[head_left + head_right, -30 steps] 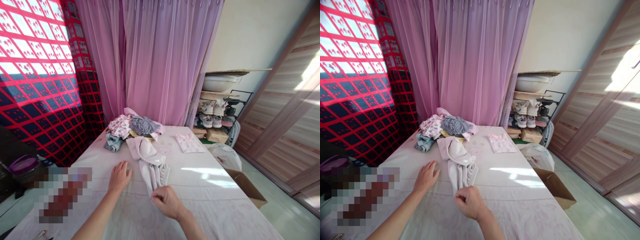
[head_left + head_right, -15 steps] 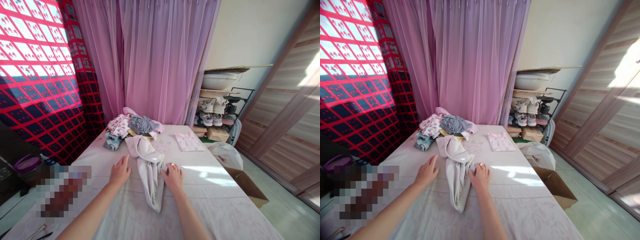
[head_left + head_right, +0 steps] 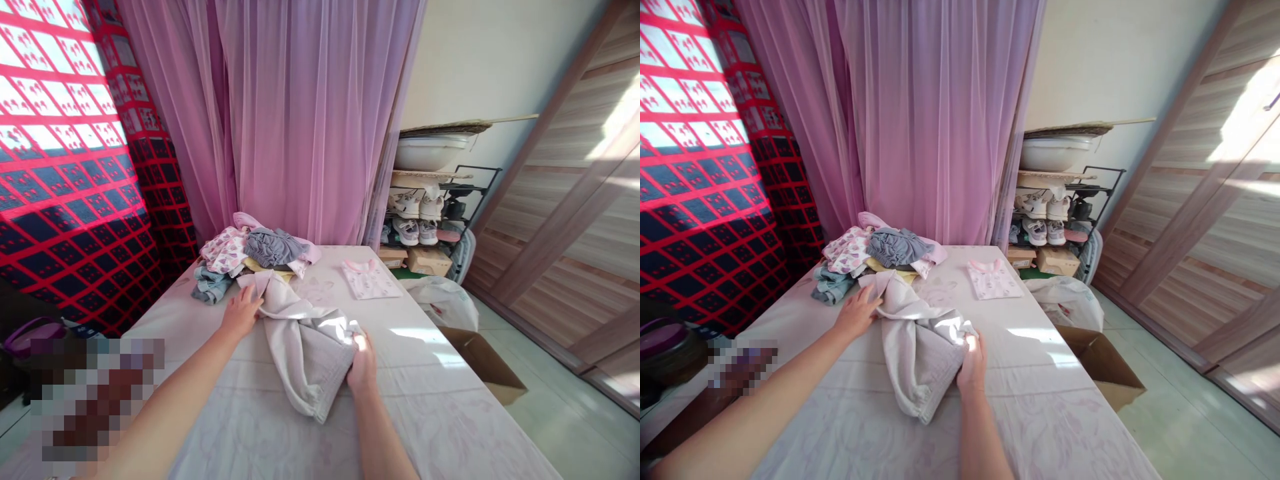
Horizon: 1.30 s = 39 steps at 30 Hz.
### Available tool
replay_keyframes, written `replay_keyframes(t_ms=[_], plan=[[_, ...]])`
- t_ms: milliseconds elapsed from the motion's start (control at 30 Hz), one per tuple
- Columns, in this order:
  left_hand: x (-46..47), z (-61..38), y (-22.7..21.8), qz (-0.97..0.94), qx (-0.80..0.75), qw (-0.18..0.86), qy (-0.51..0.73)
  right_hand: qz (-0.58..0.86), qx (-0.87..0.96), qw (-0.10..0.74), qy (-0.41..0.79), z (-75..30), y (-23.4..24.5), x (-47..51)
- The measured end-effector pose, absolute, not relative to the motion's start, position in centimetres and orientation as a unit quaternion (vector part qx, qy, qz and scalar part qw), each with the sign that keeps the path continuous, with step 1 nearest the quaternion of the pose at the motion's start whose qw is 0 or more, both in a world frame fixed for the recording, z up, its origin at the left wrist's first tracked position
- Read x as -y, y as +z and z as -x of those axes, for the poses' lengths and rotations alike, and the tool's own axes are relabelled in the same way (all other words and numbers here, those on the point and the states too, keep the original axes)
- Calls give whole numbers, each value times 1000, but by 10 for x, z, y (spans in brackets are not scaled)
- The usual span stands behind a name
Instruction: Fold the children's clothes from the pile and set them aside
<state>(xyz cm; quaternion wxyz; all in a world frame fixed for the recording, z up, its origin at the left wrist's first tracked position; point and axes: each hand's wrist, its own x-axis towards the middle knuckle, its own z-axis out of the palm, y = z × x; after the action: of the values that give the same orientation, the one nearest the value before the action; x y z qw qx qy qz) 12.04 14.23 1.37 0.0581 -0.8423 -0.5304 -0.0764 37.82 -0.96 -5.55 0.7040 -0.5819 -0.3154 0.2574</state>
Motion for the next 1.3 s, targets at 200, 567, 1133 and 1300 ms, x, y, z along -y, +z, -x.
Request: replay_keyframes(t_ms=[200, 567, 1133, 1300], plan=[[-150, -116, 13, 868, 475, 78, -124, 472, 177, 760, 411, -386, -39, 12], [-143, -29, 95, 827, 489, -148, -236, 379, 142, 782, 474, -392, -37, 12], [-133, -30, 74, 812, 536, -220, 66, 500, 197, 755, 377, -380, -48, 10], [-144, -42, 106, 820, 497, -245, 140, 484, 200, 759, 388, -388, -51, 9]])
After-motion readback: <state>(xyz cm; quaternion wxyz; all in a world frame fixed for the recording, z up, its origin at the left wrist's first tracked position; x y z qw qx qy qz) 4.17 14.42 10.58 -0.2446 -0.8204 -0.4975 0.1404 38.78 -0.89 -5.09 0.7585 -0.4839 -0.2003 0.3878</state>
